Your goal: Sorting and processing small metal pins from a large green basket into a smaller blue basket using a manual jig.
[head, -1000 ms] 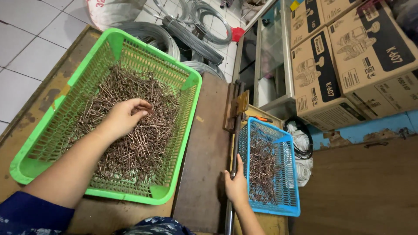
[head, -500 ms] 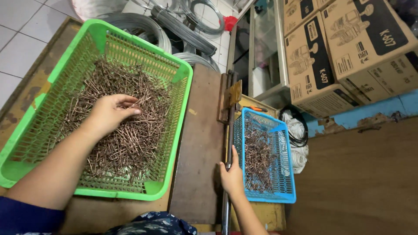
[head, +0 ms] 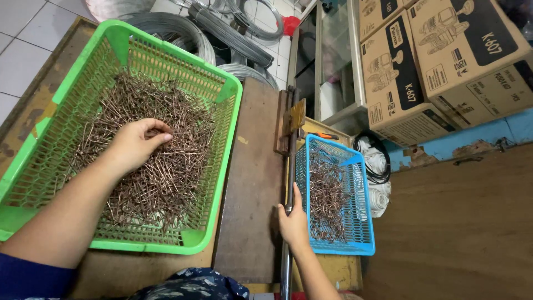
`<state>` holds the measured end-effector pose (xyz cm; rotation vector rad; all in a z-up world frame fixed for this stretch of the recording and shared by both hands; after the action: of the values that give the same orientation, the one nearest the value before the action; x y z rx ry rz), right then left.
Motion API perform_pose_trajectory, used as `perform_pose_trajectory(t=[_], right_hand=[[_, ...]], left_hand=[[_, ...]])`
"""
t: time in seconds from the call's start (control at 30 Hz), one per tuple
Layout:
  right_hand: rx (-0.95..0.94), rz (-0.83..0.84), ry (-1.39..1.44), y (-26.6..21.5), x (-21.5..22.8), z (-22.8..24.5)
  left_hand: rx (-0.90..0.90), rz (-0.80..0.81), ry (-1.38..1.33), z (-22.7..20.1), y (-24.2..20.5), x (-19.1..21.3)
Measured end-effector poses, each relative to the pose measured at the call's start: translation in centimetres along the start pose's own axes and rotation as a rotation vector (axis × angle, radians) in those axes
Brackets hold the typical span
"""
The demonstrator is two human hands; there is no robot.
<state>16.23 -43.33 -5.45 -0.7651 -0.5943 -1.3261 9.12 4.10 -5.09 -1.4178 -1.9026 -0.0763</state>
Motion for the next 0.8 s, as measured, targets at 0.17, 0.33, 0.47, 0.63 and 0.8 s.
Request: perform_pose_trajectory(t=[0.17,0.33,0.47,0.63,0.8], right_hand=[[0.012,0.002,-0.016,0.0,-0.1,-0.1],[0.032,0.019,-0.065,0.6,-0.3,-0.6],[-0.006,0.098,-0.129,0.7,-0.6,-0.7],[-0.115,0.127,-0.055,0.0,-0.4,0.4],[-0.123,0.158,-0.091,0.1,-0.7,0.6]], left_hand=[[-0.138,-0.115,0.121,1.3,1.6,-1.0],[-0.103,-0.057,0.091,-0.5,1.0,-1.2],[-0.190,-0.058,0.053,-3.4,2.0,-1.7],[-0.195,0.103,-0.545,-8.3,3.4,-5.5],[-0.123,0.389,-0.737,-11.9,8.2,-12.8]])
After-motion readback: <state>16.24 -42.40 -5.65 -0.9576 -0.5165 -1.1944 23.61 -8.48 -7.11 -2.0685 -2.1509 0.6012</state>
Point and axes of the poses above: each hand's wrist, its own y-axis towards the middle knuckle, its own x-axis out of the back of the hand, z = x × y, the point moved 10 cm from there along y, towards the middle knuckle, and after that the axes turned 12 degrees about y, right-handed, at the moved point
